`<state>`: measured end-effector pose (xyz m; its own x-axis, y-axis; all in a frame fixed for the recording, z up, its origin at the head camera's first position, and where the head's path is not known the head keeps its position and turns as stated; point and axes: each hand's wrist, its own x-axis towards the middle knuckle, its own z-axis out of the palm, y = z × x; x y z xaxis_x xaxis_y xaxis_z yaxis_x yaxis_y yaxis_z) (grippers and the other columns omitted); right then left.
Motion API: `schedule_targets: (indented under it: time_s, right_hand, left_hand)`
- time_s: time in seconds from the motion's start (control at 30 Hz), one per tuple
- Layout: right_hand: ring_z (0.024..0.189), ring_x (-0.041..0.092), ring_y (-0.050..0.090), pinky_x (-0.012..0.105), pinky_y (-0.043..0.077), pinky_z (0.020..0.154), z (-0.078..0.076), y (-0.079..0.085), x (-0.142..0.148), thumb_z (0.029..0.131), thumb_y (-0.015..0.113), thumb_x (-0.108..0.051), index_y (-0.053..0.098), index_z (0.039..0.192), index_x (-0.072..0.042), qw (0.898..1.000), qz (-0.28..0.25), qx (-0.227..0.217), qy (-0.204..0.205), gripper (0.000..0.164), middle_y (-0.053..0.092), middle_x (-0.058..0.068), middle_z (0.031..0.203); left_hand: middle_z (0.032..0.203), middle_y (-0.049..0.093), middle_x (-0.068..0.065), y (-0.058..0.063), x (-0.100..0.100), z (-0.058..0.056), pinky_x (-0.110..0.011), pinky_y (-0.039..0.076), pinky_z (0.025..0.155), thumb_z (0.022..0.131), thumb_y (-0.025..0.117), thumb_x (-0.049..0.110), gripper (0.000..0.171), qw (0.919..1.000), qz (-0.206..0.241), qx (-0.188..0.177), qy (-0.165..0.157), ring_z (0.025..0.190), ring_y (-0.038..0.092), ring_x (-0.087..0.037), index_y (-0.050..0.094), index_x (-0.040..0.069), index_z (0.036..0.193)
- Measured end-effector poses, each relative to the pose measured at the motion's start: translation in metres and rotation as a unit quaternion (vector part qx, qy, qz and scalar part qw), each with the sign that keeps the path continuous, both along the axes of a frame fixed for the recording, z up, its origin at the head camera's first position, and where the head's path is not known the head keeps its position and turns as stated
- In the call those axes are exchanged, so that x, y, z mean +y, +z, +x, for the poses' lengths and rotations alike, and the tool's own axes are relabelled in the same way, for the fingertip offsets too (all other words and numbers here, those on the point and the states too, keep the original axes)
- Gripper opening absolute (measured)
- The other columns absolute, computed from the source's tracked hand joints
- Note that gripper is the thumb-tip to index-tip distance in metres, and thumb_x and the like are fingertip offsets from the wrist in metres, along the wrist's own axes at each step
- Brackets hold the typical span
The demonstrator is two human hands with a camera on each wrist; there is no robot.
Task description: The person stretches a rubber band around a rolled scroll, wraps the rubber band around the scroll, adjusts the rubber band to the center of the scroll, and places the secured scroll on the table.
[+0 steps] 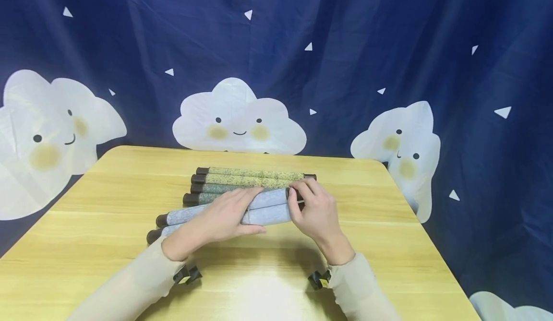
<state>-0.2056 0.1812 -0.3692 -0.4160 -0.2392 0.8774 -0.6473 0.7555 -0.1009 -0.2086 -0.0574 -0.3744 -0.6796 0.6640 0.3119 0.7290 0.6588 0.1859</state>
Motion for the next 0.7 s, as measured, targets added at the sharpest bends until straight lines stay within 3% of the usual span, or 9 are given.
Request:
schedule_targets:
  time_s: [0.43, 0.7]
  right_hand:
    - [0.067, 0.023, 0.065, 0.041, 0.051, 0.05, -0.006, 0.004, 0.019, 0.092, 0.052, -0.024, 0.073, 0.087, -0.01, 1.0, -0.004, 0.001, -0.017, 0.026, 0.067, 0.004, 0.085]
    - [0.067, 0.022, 0.065, 0.041, 0.051, 0.051, -0.007, 0.007, 0.02, 0.092, 0.052, -0.023, 0.073, 0.086, -0.01, 1.0, -0.01, 0.004, -0.012, 0.025, 0.067, 0.003, 0.084]
  left_hand:
    - [0.13, 0.059, -0.014, 0.001, -0.004, -0.005, -0.044, 0.049, 0.096, 0.084, 0.061, 0.066, 0.088, 0.9991, -0.031, 0.03, 0.006, 0.115, 0.059, -0.028, 0.045, 0.001, 0.141]
    - [0.135, 0.056, -0.013, -0.003, -0.009, -0.009, -0.047, 0.046, 0.099, 0.082, 0.062, 0.069, 0.091, 0.9992, -0.032, -0.007, 0.023, 0.12, 0.055, -0.03, 0.043, 0.006, 0.144]
